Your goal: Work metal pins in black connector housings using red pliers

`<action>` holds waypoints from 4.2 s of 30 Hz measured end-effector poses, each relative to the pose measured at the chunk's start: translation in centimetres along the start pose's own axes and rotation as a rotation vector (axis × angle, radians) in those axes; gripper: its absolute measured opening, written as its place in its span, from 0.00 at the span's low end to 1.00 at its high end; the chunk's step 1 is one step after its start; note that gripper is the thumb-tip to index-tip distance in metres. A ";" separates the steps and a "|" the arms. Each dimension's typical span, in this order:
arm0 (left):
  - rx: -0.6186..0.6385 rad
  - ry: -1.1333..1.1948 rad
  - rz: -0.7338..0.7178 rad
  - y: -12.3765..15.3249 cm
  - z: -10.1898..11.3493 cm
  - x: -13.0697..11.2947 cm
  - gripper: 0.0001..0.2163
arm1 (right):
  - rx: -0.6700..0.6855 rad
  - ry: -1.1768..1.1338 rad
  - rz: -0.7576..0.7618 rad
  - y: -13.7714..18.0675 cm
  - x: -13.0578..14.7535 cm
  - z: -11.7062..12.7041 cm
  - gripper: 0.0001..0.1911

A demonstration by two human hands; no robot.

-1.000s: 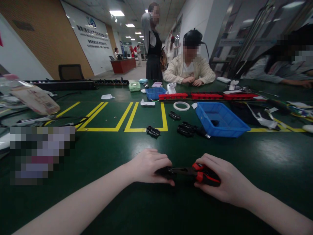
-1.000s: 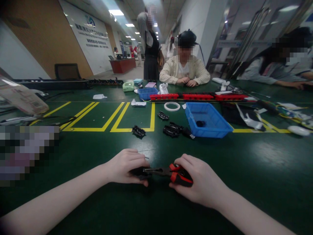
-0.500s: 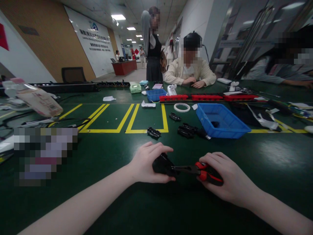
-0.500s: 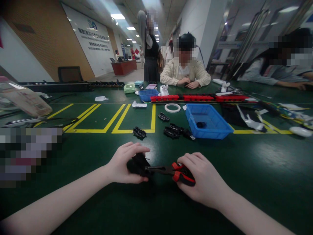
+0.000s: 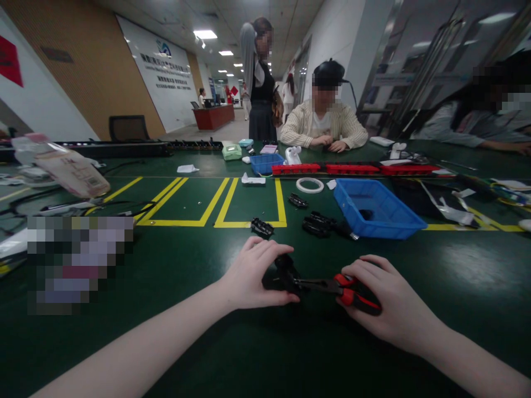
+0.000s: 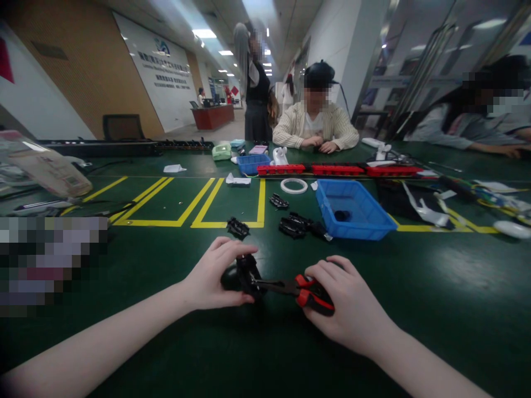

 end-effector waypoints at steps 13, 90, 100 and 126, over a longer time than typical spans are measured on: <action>0.089 0.106 -0.008 0.6 -1.4 -1.5 0.42 | -0.008 0.031 0.040 0.2 1.3 0.3 0.16; 0.138 0.227 0.013 -0.1 -1.0 -1.4 0.34 | -0.108 0.051 0.089 0.6 1.0 0.1 0.18; 0.122 0.230 0.003 -0.1 -1.1 -1.4 0.34 | -0.048 0.021 0.060 1.0 0.8 -0.6 0.20; 0.155 0.192 0.023 0.0 -1.0 -1.3 0.33 | 0.159 -0.233 -0.183 0.1 1.9 -0.4 0.14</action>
Point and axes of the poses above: each hand's wrist, its own y-axis away from the middle knuckle, its own z-axis out of the back of the hand, x = y × z, the point moved 4 cm from there along -y, towards the middle knuckle, and after that the axes turned 1 degree about -z, right-handed, at the moved point
